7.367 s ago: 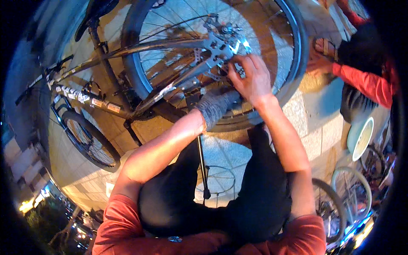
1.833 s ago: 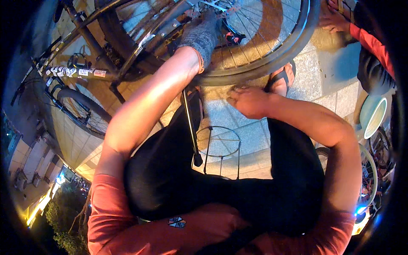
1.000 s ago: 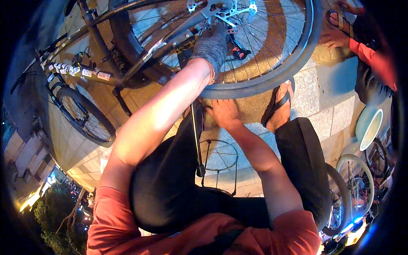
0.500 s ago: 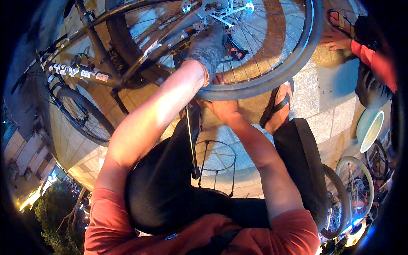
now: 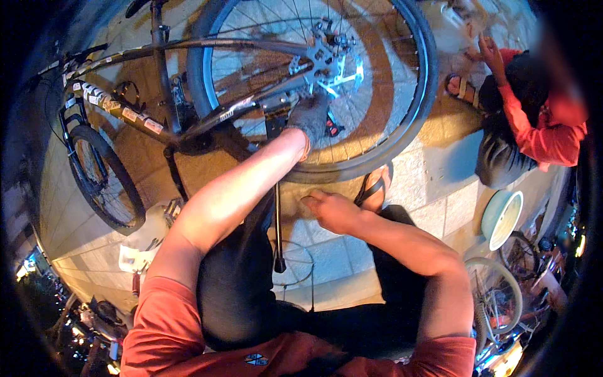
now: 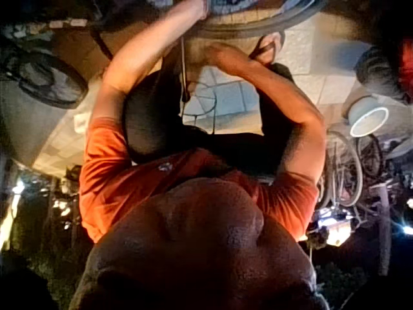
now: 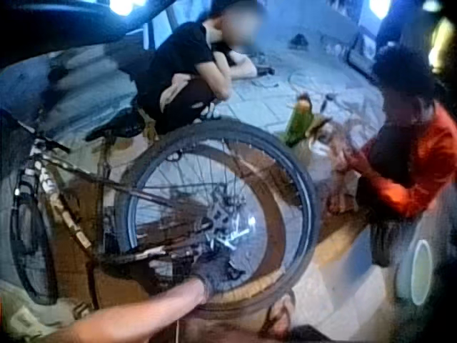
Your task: The person sits on the floor and uses a screwdriver to adjust the rear derailleur of a bicycle. The person manipulates the derailleur mechanism and the chain while the bicycle is inverted on a stand.
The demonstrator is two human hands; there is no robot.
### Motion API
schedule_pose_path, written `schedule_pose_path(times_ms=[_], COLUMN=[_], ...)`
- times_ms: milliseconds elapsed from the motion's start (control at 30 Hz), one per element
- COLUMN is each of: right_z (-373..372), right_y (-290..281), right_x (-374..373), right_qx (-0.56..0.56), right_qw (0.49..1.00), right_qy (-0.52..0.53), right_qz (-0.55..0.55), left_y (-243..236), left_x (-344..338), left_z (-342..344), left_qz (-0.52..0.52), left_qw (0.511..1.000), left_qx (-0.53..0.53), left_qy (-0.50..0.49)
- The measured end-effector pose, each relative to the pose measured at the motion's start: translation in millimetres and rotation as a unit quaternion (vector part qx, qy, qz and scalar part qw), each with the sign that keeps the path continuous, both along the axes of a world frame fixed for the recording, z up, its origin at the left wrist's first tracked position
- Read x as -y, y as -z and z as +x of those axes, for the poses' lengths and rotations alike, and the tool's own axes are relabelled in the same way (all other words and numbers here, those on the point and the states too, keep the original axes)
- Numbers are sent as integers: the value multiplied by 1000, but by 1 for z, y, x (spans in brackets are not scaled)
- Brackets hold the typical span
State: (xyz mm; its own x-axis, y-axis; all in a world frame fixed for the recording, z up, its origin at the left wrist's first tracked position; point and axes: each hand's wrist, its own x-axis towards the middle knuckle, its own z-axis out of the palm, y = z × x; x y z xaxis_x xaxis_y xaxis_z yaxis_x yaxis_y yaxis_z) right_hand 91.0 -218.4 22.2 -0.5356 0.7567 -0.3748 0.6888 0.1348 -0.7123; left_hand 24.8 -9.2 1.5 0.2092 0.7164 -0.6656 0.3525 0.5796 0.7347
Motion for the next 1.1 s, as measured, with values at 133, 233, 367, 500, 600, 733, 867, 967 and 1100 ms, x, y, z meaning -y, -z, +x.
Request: schedule_pose_path(times_ms=[133, 233, 367, 500, 600, 733, 867, 967, 1100], right_z=[54, 68, 67, 75, 80, 83, 86, 82, 82], right_y=[-41, -41, -11, 2, 9, 4, -1, -17, -27], right_x=[-41, -55, -57, -66, -70, -82, -104, -124, -147], right_qx=[-43, -52, -306, -410, -434, -437, -436, -462, -447], right_qw=[988, 931, 744, 626, 619, 622, 651, 663, 693], right_qy=[146, 320, 501, 535, 511, 510, 512, 501, 502], right_qz=[-28, -169, -321, -391, -410, -403, -352, -312, -260], left_y=[30, 6, 1, 1, 23, 9, -6, 6, 4], left_x=[-5, -5, -6, -5, -1, -4, -5, -2, 1], left_z=[-18, -14, -18, -15, -21, -18, -15, -19, -14], left_qz=[16, -11, -32, -43, -14, -24, -20, -8, -78], left_qw=[999, 998, 996, 998, 1000, 999, 999, 1000, 995], left_qx=[-26, -47, -30, -38, -9, -9, -26, 16, 51], left_qy=[41, 41, 75, 39, 24, 33, 34, 11, -38])
